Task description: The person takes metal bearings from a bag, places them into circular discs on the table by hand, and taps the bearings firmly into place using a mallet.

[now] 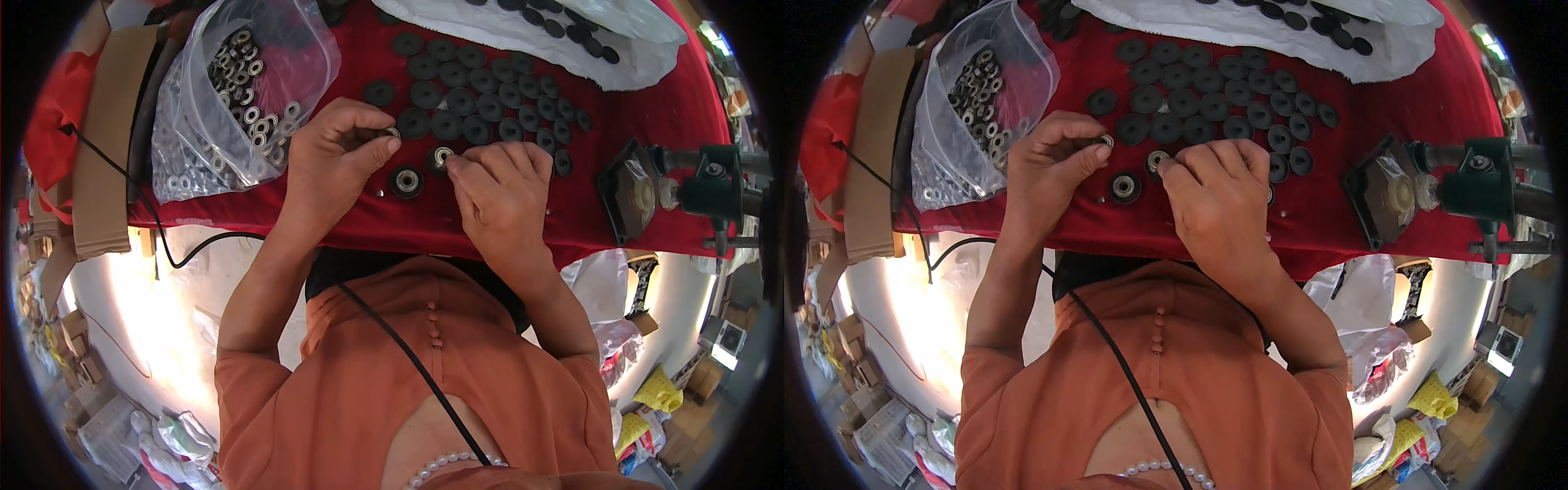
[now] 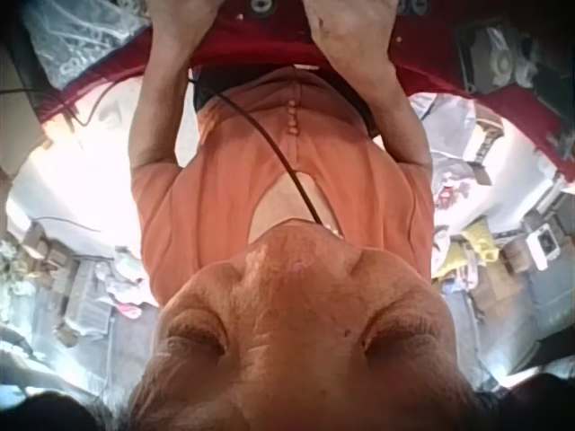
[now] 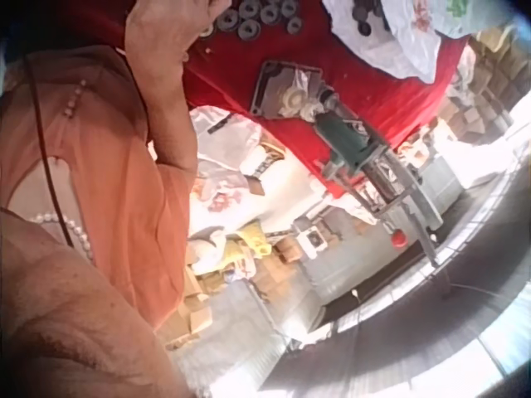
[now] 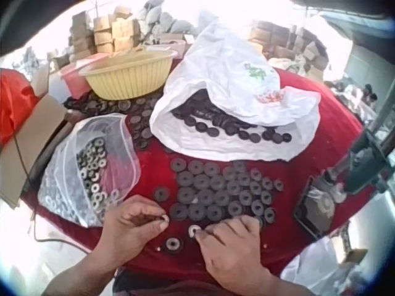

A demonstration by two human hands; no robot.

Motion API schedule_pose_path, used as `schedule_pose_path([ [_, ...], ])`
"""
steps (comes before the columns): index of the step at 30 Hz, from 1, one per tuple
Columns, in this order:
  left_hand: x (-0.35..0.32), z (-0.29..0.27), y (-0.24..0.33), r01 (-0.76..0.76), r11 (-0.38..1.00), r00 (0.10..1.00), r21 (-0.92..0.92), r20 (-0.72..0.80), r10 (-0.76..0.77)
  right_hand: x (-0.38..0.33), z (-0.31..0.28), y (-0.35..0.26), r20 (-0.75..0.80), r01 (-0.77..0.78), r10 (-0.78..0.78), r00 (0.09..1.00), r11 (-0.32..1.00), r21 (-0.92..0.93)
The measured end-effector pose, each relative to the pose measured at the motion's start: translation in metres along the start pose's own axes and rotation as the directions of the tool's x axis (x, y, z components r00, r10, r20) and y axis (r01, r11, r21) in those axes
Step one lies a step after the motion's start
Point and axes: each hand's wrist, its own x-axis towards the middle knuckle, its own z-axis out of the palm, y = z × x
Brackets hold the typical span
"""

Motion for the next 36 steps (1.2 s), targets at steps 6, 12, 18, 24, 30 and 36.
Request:
schedule_pose_path([
  [6,-0.001,-0.002,-0.006,-0.017,1.0,1.0,-0.008,0.005,0.017,-0.001,0.002,0.0,0.006,0.014,-0.014,1.0,1.0,-0.022],
  [12,-0.002,0.001,-0.004,-0.017,1.0,1.0,0.012,0.011,0.017,0.01,-0.007,-0.003,0.119,-0.09,0.09,0.989,0.996,-0.004],
  [18,-0.002,-0.002,-0.007,-0.007,1.0,1.0,-0.017,0.024,0.008,0.01,-0.008,0.004,0.12,-0.155,0.146,0.982,0.985,0.07],
  [24,-0.003,-0.003,-0.009,-0.033,0.999,0.999,-0.025,0.025,0.034,-0.011,-0.024,0.036,0.109,-0.277,0.283,0.953,0.959,-0.065],
  [30,-0.003,-0.001,-0.008,-0.016,0.999,1.0,-0.046,0.026,0.018,-0.008,-0.016,0.02,0.105,-0.234,0.24,0.965,0.97,-0.071],
  [36,-0.005,0.0,-0.007,-0.016,0.999,1.0,-0.046,0.018,0.016,-0.008,-0.015,0.015,0.133,-0.226,0.241,0.961,0.967,-0.118],
])
